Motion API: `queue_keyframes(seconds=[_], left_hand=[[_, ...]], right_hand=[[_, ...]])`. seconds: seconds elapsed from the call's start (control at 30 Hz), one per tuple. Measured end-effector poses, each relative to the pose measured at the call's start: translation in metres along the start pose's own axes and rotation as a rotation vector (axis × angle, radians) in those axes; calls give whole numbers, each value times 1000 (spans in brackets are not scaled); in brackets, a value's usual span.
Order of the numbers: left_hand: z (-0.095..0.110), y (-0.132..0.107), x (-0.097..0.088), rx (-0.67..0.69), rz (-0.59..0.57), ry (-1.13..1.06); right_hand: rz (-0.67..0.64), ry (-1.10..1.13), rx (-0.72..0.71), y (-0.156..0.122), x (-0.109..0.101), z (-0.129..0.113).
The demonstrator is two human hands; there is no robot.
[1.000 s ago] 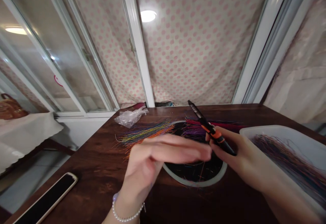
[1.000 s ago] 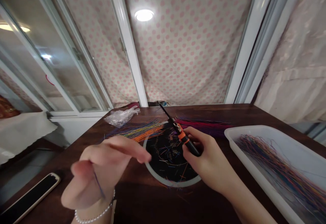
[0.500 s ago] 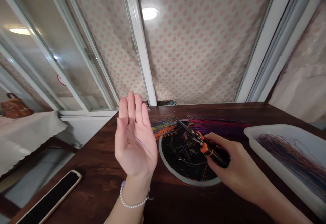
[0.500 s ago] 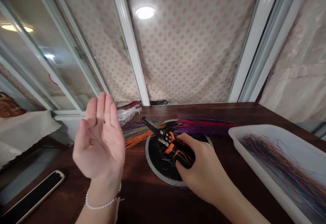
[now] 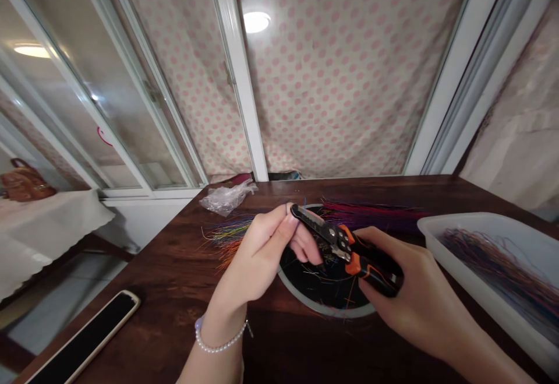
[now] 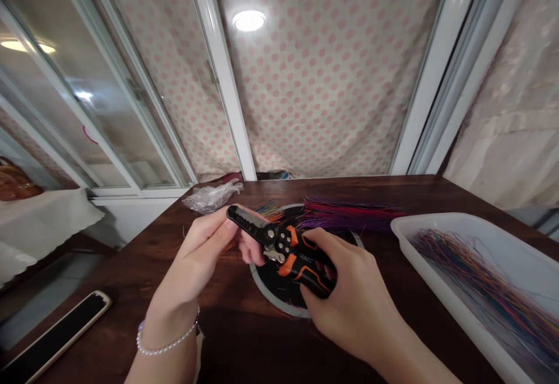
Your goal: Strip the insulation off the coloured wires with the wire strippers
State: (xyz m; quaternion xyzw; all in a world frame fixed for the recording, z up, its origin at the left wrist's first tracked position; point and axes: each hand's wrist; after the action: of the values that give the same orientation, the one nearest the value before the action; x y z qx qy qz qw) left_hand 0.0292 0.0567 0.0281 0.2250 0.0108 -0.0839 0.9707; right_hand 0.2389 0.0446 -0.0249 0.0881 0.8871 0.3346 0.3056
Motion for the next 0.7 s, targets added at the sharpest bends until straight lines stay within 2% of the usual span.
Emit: queue_keyframes(seconds=[0.1,0.17,0.27,0.37,0.53,0.7], left_hand=[[0,-1,0,16,52,78],[-1,-1,1,74,87,147],[-2,-2,3,170,106,217],[-2,-4,5,194,109,246],[0,-6,6,218,100,270],[0,-7,8,216,107,275]], right_hand=[[8,-23,6,2,0,4],[7,-26,25,3,0,5],[0,2,38,5,-1,4],[-15,50,52,7,-3,2],[-84,143,174,11,-10,8],[-86,269,292,14,-11,12]])
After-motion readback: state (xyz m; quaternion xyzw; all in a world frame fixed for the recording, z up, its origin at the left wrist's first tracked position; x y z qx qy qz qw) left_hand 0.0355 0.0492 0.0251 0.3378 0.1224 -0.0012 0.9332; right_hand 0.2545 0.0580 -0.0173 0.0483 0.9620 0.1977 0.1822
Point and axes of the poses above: each hand's wrist, its own y-axis towards the middle knuckle, its own x-axis out of the palm, z = x × y, and after that the axes turned 11 degrees about z, right-handed
